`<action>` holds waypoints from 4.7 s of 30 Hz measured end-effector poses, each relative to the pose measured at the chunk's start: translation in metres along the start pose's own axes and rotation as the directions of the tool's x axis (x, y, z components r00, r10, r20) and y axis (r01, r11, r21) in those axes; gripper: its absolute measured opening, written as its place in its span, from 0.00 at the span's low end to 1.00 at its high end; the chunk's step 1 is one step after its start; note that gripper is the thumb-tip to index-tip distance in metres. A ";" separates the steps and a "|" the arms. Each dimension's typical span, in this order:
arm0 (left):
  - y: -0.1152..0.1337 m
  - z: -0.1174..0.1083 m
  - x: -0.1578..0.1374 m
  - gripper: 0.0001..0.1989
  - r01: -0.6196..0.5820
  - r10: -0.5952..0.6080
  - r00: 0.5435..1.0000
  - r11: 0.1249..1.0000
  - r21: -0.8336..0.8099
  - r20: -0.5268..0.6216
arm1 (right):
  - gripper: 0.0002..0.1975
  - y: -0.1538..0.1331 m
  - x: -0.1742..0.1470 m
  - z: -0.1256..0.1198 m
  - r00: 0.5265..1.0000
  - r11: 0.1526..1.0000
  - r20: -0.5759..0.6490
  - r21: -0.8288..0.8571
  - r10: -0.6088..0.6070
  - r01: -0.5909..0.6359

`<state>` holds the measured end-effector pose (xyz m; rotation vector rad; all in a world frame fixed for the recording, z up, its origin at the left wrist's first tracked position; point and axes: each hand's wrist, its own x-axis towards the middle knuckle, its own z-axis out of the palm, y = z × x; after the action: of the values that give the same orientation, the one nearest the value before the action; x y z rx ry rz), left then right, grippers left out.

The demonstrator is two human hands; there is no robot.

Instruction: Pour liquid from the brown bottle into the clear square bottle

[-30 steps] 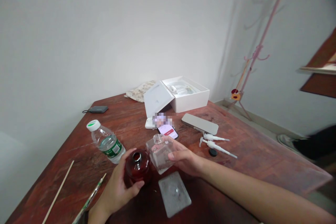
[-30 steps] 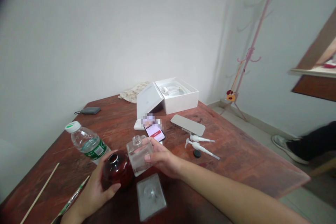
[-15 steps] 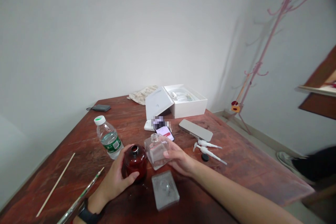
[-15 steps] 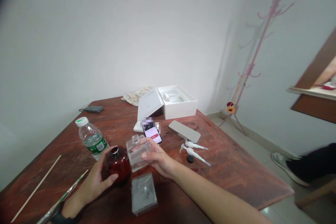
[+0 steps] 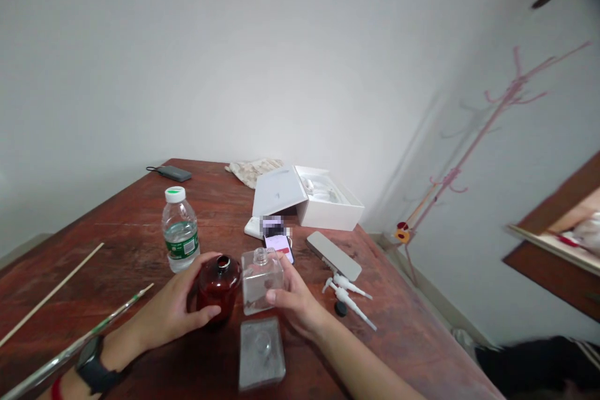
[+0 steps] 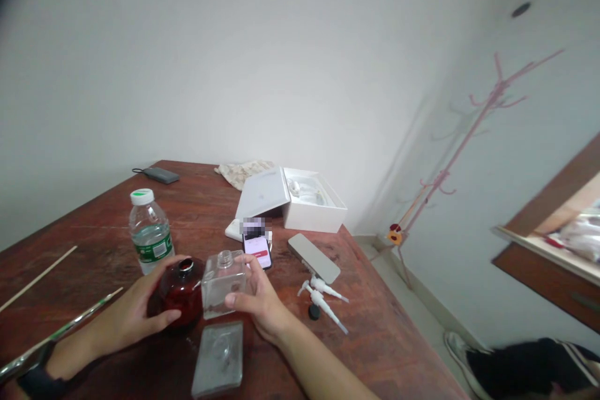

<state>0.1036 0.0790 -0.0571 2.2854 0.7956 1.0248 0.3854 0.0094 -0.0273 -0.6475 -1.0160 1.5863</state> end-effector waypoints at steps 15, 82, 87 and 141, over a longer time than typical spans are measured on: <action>0.012 0.005 0.000 0.37 -0.010 0.005 0.996 0.998 -0.064 -0.088 | 0.38 0.008 0.002 -0.004 0.997 0.992 -0.054 -0.115 -0.063 0.056; 0.019 -0.001 0.005 0.36 0.028 -0.027 1.000 0.998 -0.059 0.014 | 0.32 0.004 0.000 -0.006 0.987 0.951 0.052 -0.265 -0.152 0.160; 0.022 -0.003 0.004 0.37 0.043 -0.042 0.999 0.998 -0.049 0.020 | 0.32 0.003 0.000 -0.006 0.987 0.947 0.051 -0.280 -0.150 0.158; 0.004 0.008 0.003 0.37 0.077 -0.079 0.996 0.997 -0.027 -0.048 | 0.34 0.005 -0.001 -0.004 0.990 0.930 -0.006 -0.344 -0.141 0.130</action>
<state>0.1125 0.0771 -0.0573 2.1983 0.8799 1.0524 0.3871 0.0093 -0.0337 -0.8164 -1.3014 1.2849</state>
